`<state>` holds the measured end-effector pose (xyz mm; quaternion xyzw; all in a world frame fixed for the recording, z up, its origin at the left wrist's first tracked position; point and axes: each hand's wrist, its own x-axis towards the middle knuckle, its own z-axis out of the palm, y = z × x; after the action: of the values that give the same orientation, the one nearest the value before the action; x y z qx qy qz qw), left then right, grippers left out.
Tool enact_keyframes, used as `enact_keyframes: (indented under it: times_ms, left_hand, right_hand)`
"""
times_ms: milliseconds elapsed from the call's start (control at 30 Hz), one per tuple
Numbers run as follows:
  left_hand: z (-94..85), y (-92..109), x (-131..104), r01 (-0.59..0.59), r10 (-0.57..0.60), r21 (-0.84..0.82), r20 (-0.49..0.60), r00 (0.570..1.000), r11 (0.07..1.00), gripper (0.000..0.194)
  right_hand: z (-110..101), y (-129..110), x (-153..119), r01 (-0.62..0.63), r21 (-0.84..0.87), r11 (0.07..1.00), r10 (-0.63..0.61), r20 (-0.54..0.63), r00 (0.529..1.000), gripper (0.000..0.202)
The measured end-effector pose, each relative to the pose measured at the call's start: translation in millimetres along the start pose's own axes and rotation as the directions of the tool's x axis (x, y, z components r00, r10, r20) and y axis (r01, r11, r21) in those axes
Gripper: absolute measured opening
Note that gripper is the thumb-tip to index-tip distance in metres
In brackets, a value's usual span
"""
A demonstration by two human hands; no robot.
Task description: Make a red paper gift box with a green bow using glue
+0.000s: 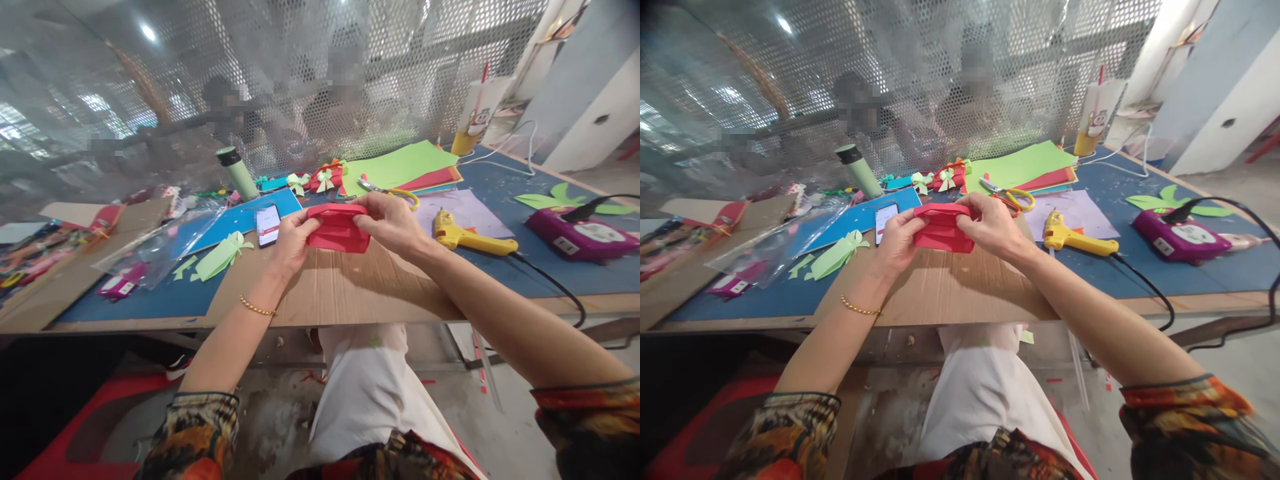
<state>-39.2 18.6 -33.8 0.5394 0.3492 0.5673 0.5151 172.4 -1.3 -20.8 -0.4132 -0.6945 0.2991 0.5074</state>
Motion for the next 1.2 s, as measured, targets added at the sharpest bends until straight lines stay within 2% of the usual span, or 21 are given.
enact_keyframes:
  times_ms: [200, 433, 600, 767, 933, 1200]
  left_hand:
    - [-2.0, -3.7, 3.4, 0.012, -0.013, -0.029, -0.002, 1.000, 0.999, 0.023]
    - [-1.6, -4.7, 3.7, -0.017, 0.017, 0.032, -0.004, 1.000, 0.999, 0.023]
    - [0.7, -2.7, -0.3, -0.114, 0.106, 0.160, 0.054, 0.993, 0.981, 0.025]
    - [-0.4, -2.6, -3.2, -0.107, 0.094, 0.256, 0.063, 0.994, 0.961, 0.043]
    - [-1.4, -5.1, -3.9, -0.141, 0.108, 0.263, 0.137, 0.985, 0.954, 0.052]
    - [-0.6, -6.0, -4.8, -0.120, 0.084, 0.194, 0.183, 0.979, 0.974, 0.054]
  right_hand:
    - [-7.9, -8.6, -1.8, -0.002, 0.065, 0.998, 0.004, -0.024, 1.000, 0.031]
    - [-6.0, 0.6, 1.8, -0.013, 0.088, 0.996, 0.017, -0.044, 0.999, 0.028]
    - [-5.7, 6.1, 4.1, -0.036, 0.141, 0.989, 0.036, 0.007, 0.999, 0.031]
    - [-3.5, 5.9, 2.6, -0.040, 0.179, 0.983, 0.024, 0.089, 0.996, 0.041]
    - [-2.8, 3.2, 0.4, -0.053, 0.212, 0.976, 0.016, 0.174, 0.985, 0.051]
    - [-4.2, 4.6, 1.3, -0.067, 0.240, 0.968, 0.038, 0.124, 0.992, 0.057]
